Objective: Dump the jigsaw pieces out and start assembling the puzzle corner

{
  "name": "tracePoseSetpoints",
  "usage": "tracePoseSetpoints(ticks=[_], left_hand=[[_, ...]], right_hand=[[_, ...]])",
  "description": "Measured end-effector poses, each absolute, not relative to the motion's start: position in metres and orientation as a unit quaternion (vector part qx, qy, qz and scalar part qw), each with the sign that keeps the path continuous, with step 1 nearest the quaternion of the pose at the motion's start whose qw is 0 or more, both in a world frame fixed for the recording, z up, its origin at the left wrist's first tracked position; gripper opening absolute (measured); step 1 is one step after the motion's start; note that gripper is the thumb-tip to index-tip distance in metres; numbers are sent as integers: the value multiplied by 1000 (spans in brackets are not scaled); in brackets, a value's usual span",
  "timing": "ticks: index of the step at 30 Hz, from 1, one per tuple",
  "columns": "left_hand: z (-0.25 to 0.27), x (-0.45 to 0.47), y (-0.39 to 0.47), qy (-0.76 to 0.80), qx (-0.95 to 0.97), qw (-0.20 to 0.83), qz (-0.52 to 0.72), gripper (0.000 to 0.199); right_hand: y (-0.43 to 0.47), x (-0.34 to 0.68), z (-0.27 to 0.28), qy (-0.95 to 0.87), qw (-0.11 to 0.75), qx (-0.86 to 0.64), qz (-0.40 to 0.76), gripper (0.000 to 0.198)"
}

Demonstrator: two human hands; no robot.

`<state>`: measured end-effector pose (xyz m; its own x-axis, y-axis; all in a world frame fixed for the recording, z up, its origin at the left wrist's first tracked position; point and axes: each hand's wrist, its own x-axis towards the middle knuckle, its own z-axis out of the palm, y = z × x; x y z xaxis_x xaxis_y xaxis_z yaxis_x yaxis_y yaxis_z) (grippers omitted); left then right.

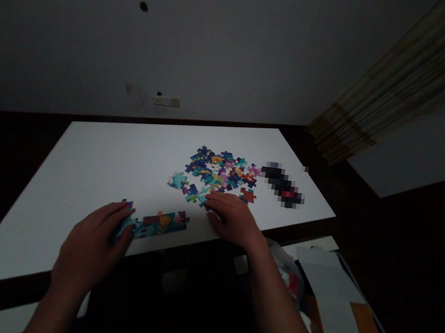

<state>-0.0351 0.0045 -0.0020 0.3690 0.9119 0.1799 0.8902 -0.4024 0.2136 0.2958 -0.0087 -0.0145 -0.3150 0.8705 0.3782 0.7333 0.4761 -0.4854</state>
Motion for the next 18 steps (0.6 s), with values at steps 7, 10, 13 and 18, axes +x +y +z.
tracePoseSetpoints(ticks=[7, 10, 13, 18], left_hand=[[-3, -36, 5, 532, 834, 41, 145, 40], [-4, -36, 5, 538, 829, 37, 149, 39], [-5, -36, 4, 542, 826, 37, 150, 38], [-5, -37, 4, 545, 827, 34, 134, 40]], right_hand=[[-12, 322, -18, -635, 402, -659, 10, 29], [-1, 347, -19, -571, 394, -719, -48, 30], [12, 368, -21, -579, 358, -728, -76, 39], [27, 383, -28, -602, 305, -736, -63, 38]])
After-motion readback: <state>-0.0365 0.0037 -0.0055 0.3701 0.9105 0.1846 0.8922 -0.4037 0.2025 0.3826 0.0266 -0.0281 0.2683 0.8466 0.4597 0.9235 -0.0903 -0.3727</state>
